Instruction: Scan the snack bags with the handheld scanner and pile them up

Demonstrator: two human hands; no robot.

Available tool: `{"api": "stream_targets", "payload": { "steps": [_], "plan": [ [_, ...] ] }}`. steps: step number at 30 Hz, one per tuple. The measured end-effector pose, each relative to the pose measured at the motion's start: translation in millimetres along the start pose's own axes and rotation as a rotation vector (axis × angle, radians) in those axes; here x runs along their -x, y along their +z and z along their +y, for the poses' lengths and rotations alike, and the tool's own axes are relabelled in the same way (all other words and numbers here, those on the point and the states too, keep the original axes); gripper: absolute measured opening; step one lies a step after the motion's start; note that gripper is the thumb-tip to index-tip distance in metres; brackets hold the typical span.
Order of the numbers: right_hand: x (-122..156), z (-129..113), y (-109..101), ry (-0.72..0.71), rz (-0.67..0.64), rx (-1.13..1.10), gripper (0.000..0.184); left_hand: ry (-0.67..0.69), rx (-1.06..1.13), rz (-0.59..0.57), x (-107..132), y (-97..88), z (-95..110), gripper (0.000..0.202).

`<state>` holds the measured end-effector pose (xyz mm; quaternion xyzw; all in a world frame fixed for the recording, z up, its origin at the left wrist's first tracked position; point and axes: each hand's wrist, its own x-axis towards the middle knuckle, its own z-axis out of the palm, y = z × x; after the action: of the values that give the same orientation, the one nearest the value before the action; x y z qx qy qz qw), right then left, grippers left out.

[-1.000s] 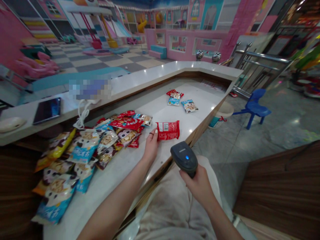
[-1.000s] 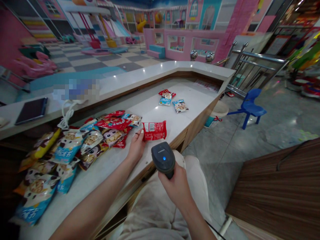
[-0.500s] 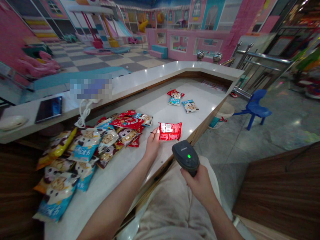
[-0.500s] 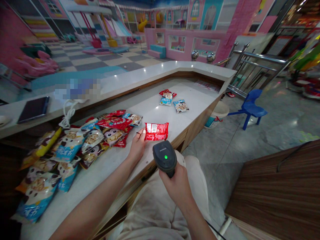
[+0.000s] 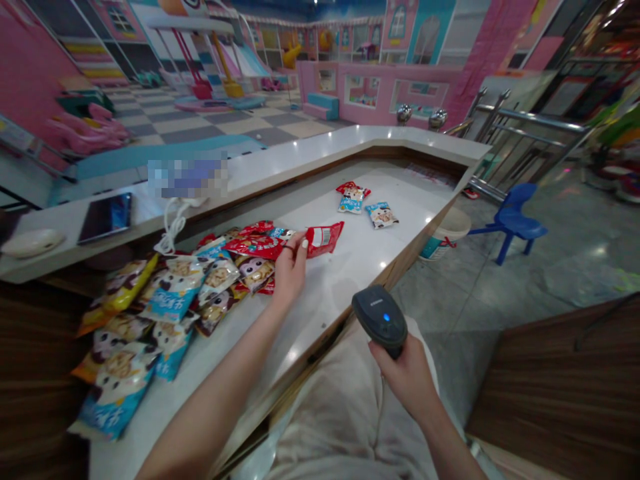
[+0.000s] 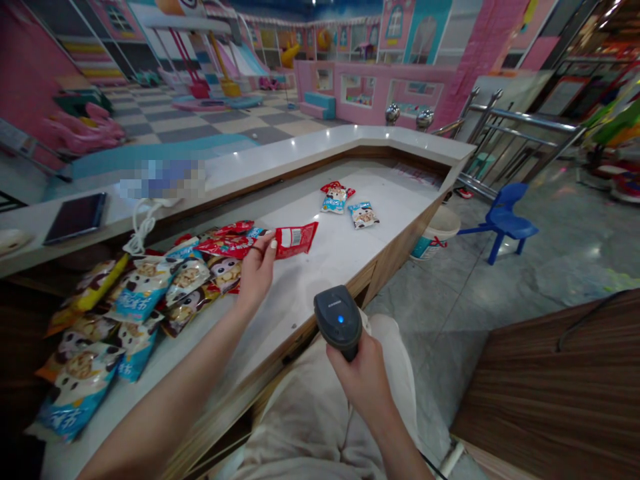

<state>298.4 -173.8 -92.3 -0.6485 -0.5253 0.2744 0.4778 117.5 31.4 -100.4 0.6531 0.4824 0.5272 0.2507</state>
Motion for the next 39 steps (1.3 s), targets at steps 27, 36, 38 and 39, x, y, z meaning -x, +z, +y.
{"api": "stream_targets", "payload": {
  "steps": [27,36,38,39],
  "plan": [
    [-30,35,-11,0.059,0.012,0.04,0.013,0.255,-0.756,-0.483,-158,173.8,-36,0.069],
    [-25,34,-14,0.076,0.011,0.022,0.015,0.251,-0.744,-0.601,-139,165.7,-43,0.059],
    [-21,32,-13,0.08,0.003,0.017,0.015,0.274,-0.753,-0.597,-114,147.2,-34,0.058],
    [-20,30,-12,0.077,0.003,0.017,0.015,0.288,-0.758,-0.593,-99,136.7,-30,0.058]
  ]
}}
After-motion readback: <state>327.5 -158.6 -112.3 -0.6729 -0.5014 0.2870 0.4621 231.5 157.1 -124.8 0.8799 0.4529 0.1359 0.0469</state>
